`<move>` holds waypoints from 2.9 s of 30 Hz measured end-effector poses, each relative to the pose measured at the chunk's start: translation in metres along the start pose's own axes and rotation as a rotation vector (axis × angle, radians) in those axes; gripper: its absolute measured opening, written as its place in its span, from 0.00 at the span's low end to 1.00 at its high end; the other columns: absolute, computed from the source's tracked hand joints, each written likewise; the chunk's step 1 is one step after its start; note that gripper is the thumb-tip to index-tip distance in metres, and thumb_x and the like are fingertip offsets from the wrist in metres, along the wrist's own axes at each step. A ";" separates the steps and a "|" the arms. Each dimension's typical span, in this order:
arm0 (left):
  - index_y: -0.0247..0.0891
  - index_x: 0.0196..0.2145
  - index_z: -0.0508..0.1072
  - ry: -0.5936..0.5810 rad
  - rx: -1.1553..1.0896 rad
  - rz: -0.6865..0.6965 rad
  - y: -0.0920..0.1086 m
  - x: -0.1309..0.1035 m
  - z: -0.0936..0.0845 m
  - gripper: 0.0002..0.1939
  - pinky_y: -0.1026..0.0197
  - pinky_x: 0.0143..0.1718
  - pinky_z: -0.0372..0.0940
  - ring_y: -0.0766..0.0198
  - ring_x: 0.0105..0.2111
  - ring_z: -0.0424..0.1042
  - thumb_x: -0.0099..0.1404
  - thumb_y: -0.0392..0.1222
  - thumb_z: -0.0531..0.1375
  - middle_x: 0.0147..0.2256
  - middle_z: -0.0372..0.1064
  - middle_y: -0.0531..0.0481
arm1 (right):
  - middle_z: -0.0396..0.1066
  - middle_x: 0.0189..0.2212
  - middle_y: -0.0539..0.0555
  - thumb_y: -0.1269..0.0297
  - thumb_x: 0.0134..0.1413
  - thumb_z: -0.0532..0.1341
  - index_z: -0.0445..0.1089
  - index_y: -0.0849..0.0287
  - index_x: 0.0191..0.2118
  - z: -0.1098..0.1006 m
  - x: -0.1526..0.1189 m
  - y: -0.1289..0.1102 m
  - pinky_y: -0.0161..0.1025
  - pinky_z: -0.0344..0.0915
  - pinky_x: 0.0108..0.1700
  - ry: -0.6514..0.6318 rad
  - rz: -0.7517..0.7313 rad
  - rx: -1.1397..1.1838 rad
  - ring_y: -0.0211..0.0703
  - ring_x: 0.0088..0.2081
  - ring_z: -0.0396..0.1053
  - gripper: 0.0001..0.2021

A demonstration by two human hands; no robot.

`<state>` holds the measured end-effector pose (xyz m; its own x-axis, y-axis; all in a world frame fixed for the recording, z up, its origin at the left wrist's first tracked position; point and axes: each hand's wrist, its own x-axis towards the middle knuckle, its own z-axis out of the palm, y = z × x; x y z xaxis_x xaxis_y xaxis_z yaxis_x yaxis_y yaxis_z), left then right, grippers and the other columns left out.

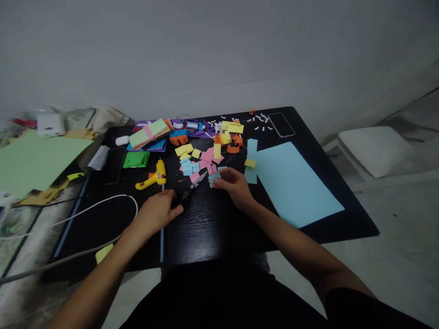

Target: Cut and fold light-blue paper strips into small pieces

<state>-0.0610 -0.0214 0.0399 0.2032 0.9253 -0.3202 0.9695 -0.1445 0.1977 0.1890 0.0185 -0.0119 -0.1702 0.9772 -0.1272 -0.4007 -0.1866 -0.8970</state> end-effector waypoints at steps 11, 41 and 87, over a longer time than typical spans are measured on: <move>0.41 0.43 0.69 0.069 -0.660 0.043 -0.022 -0.015 0.002 0.18 0.59 0.37 0.67 0.58 0.35 0.74 0.63 0.55 0.62 0.37 0.74 0.49 | 0.79 0.32 0.48 0.55 0.38 0.79 0.75 0.56 0.36 0.002 -0.001 0.000 0.50 0.77 0.50 0.009 0.029 0.049 0.46 0.40 0.79 0.20; 0.40 0.34 0.73 -0.071 -0.067 0.065 0.014 -0.023 -0.019 0.14 0.58 0.33 0.62 0.52 0.31 0.77 0.66 0.50 0.53 0.29 0.76 0.45 | 0.81 0.34 0.50 0.56 0.40 0.79 0.77 0.57 0.37 -0.001 -0.004 -0.003 0.44 0.79 0.47 -0.050 0.072 0.021 0.43 0.38 0.80 0.19; 0.39 0.31 0.70 -0.149 -0.198 0.123 0.012 -0.028 -0.019 0.15 0.61 0.27 0.60 0.61 0.22 0.72 0.68 0.50 0.51 0.24 0.71 0.50 | 0.80 0.34 0.50 0.56 0.43 0.77 0.77 0.55 0.36 -0.001 -0.005 -0.003 0.49 0.78 0.49 -0.072 0.051 -0.036 0.45 0.39 0.80 0.16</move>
<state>-0.0577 -0.0419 0.0691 0.3498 0.8411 -0.4125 0.8937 -0.1677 0.4160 0.1923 0.0146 -0.0092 -0.2543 0.9564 -0.1433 -0.3573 -0.2306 -0.9051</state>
